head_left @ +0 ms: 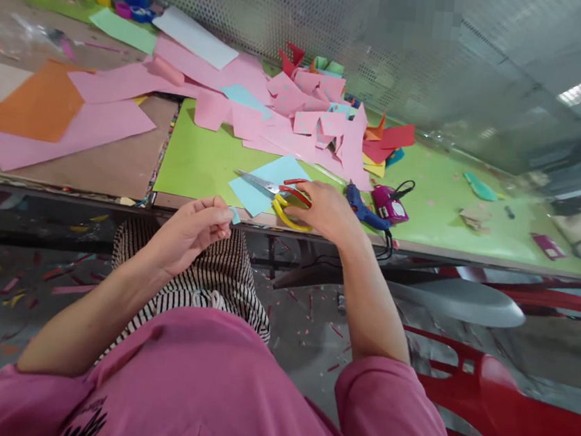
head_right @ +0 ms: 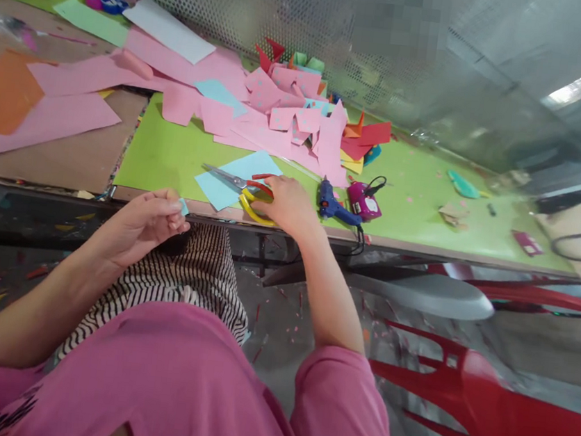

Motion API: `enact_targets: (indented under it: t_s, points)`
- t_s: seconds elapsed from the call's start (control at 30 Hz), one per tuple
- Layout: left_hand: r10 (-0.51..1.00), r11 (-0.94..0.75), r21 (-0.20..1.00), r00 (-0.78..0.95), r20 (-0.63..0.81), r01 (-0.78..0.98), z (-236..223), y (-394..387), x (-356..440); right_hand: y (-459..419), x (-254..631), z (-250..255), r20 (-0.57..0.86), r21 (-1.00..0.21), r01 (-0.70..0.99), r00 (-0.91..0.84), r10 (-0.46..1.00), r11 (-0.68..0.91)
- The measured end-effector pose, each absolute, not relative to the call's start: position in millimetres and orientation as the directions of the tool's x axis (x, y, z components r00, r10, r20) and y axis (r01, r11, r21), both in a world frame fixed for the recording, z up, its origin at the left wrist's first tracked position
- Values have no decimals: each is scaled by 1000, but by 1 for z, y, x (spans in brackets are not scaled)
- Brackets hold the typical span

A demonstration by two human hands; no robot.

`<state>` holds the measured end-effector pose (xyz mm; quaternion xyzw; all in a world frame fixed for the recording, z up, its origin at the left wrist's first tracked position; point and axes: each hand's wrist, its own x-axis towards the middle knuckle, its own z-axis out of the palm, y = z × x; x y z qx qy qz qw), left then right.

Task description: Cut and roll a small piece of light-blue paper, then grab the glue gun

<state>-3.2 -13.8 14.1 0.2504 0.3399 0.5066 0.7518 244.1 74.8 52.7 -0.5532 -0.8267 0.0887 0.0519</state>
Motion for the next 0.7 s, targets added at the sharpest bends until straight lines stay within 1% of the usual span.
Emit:
enact_targets:
  t_s: [0.07,0.1,0.17,0.23,0.27,0.3,0.37,0.43,0.57,0.63,0.7]
  points:
    - [933,359,717,256,-254,-598,15,-14,-3,70,245,56,104,-134,918,-361,927,373]
    - [933,358,714,256,-253,-601,15,-14,-3,66,244,59,177,-135,908,-371,912,396]
    - [930,368,708,260,-261,-603,16,-13,-2,53,238,63,309,-201,819,-468,828,538]
    - [922,386,702,272,-275,-598,16,-14,-1,35,228,66,418,-264,644,-595,687,718]
    - [919,394,700,279,-280,-596,17,-14,0,27,223,68,481,-235,567,-638,602,789]
    - [916,401,697,286,-283,-594,17,-15,1,19,218,68,537,-177,503,-671,511,846]
    - [910,412,690,306,-280,-594,18,-17,3,7,210,69,607,-51,420,-707,362,906]
    - [902,428,681,332,-277,-594,20,-18,5,3,205,68,635,56,395,-723,273,917]
    - [882,461,664,384,-272,-589,21,-20,5,5,202,68,629,214,420,-750,204,882]
    - [876,466,661,410,-253,-589,20,-21,5,6,202,68,606,274,410,-776,175,870]
    - [872,465,663,433,-229,-587,20,-22,5,6,201,69,590,292,389,-793,155,874]
